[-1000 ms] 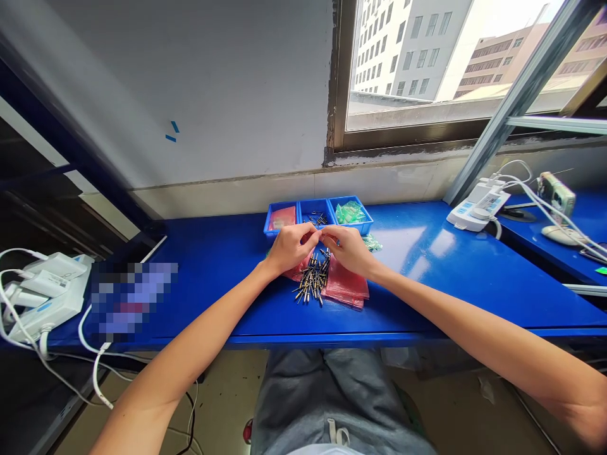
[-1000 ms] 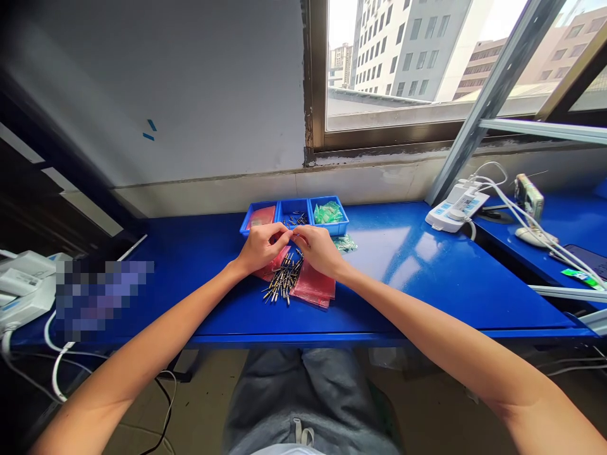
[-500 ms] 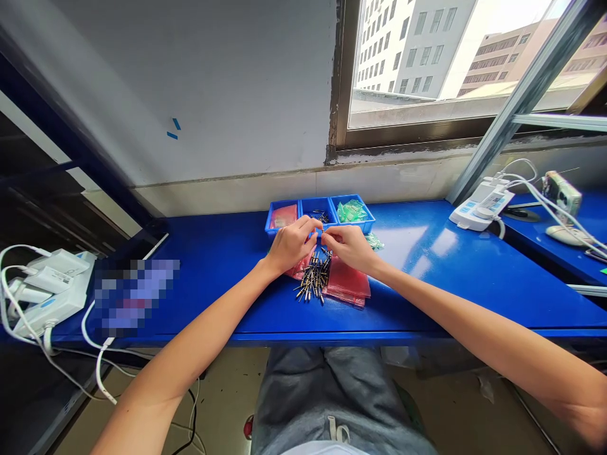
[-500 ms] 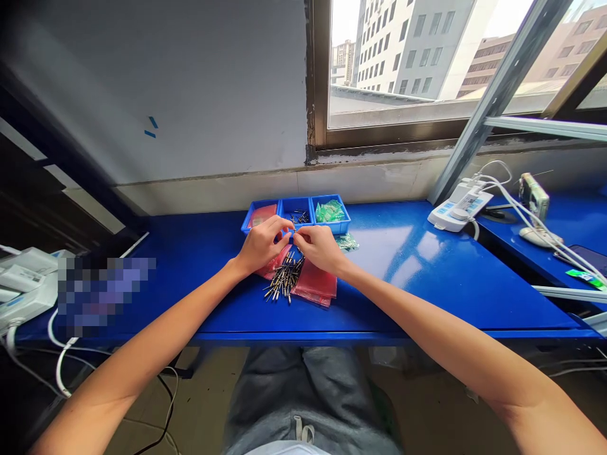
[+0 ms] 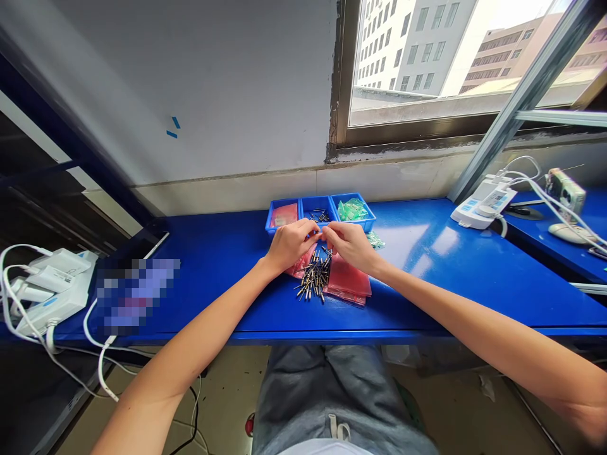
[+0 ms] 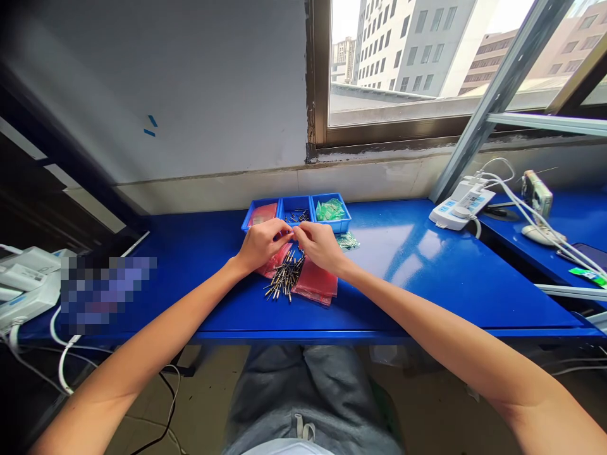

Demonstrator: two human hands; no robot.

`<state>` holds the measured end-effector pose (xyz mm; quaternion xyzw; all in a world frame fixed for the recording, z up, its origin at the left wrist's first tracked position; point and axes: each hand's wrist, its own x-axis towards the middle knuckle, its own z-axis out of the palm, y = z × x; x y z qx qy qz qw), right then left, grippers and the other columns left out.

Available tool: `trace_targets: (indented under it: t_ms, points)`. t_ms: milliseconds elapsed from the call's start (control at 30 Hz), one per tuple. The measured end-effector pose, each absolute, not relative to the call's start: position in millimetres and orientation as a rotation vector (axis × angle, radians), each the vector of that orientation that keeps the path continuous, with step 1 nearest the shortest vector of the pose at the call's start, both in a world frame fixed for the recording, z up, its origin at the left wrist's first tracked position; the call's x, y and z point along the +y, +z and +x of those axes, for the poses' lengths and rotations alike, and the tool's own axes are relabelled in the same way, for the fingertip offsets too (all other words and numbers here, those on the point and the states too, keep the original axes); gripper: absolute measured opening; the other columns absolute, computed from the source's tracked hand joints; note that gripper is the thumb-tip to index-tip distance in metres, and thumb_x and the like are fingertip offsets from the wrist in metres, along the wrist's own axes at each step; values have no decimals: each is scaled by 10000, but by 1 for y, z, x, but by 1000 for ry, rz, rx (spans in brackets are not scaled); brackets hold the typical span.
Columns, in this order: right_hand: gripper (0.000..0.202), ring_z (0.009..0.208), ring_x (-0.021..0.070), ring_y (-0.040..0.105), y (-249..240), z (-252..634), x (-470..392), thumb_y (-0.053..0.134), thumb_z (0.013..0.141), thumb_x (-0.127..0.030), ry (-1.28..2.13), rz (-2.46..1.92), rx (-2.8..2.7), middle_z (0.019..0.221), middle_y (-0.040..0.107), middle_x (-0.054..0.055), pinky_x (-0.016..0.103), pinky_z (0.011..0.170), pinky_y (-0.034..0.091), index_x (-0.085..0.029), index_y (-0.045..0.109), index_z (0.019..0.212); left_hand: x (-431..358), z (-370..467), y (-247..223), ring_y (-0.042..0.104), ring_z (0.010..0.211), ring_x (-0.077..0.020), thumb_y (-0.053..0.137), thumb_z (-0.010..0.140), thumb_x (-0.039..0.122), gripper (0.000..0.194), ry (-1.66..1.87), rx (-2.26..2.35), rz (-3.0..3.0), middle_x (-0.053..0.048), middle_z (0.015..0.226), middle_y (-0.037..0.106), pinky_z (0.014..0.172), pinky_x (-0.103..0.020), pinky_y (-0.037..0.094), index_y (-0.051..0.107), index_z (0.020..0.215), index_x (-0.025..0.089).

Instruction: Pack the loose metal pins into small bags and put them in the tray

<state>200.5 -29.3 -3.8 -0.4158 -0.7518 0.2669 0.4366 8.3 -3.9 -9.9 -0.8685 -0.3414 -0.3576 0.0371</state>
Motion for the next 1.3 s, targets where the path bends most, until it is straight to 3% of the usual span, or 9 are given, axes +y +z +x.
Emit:
trace_targets:
  t_ms: [100, 167, 367, 667, 833, 1033, 1167, 1300]
  points:
    - [126, 544, 122, 534, -6, 201, -26, 470, 938, -233, 674, -1087, -1807, 631, 628, -14, 275, 595, 398, -179, 584, 937, -3, 10, -10, 660, 731, -162, 656, 957, 419, 255, -1256, -1080, -2662, -30, 844, 722, 690, -277, 482, 667, 893, 172]
    - [133, 573, 123, 542, -6, 202, -25, 487, 911, -200, 642, -1086, -1864, 664, 644, -9, 273, 611, 399, -175, 606, 964, -3, 11, -10, 653, 702, -149, 660, 946, 464, 299, -1348, -1105, -2684, -23, 826, 726, 680, -269, 486, 671, 878, 173]
    - [186, 633, 126, 508, -11, 199, -26, 488, 892, -193, 578, -997, -2013, 681, 622, -3, 267, 612, 353, -177, 607, 750, -5, 14, -8, 645, 657, -138, 651, 923, 553, 384, -1501, -1161, -2787, -12, 768, 722, 634, -253, 481, 688, 839, 180]
    - [219, 607, 118, 526, -11, 198, -28, 458, 903, -186, 703, -991, -1997, 666, 636, -7, 258, 609, 363, -165, 620, 757, -9, 12, -8, 630, 669, -140, 581, 965, 563, 417, -1279, -1127, -2618, -20, 768, 704, 643, -260, 424, 651, 833, 173]
    - [236, 575, 106, 485, -11, 198, -27, 464, 902, -189, 670, -1024, -2013, 624, 601, -17, 258, 592, 335, -171, 582, 699, -10, 12, -6, 596, 686, -131, 566, 1000, 478, 330, -1204, -1069, -2582, -20, 822, 668, 663, -258, 433, 626, 875, 179]
    - [261, 554, 96, 407, -11, 201, -25, 457, 925, -204, 583, -994, -2063, 600, 533, -27, 259, 575, 282, -179, 527, 674, -13, 13, -4, 607, 747, -146, 558, 956, 219, 65, -1119, -965, -2649, -33, 893, 645, 704, -274, 486, 603, 980, 178]
    - [244, 546, 100, 368, -10, 204, -24, 454, 941, -181, 383, -985, -2160, 590, 487, -30, 276, 590, 252, -187, 510, 704, -14, 12, -3, 625, 807, -169, 564, 868, 134, 142, -1054, -985, -2700, -48, 961, 630, 711, -294, 520, 594, 996, 187]
    - [238, 591, 121, 447, -8, 209, -22, 415, 974, -184, 299, -1000, -2224, 684, 590, 16, 280, 618, 278, -188, 541, 772, -12, 11, -2, 635, 856, -174, 573, 841, 108, 162, -1080, -1020, -2717, -64, 1057, 602, 735, -304, 544, 598, 978, 190]
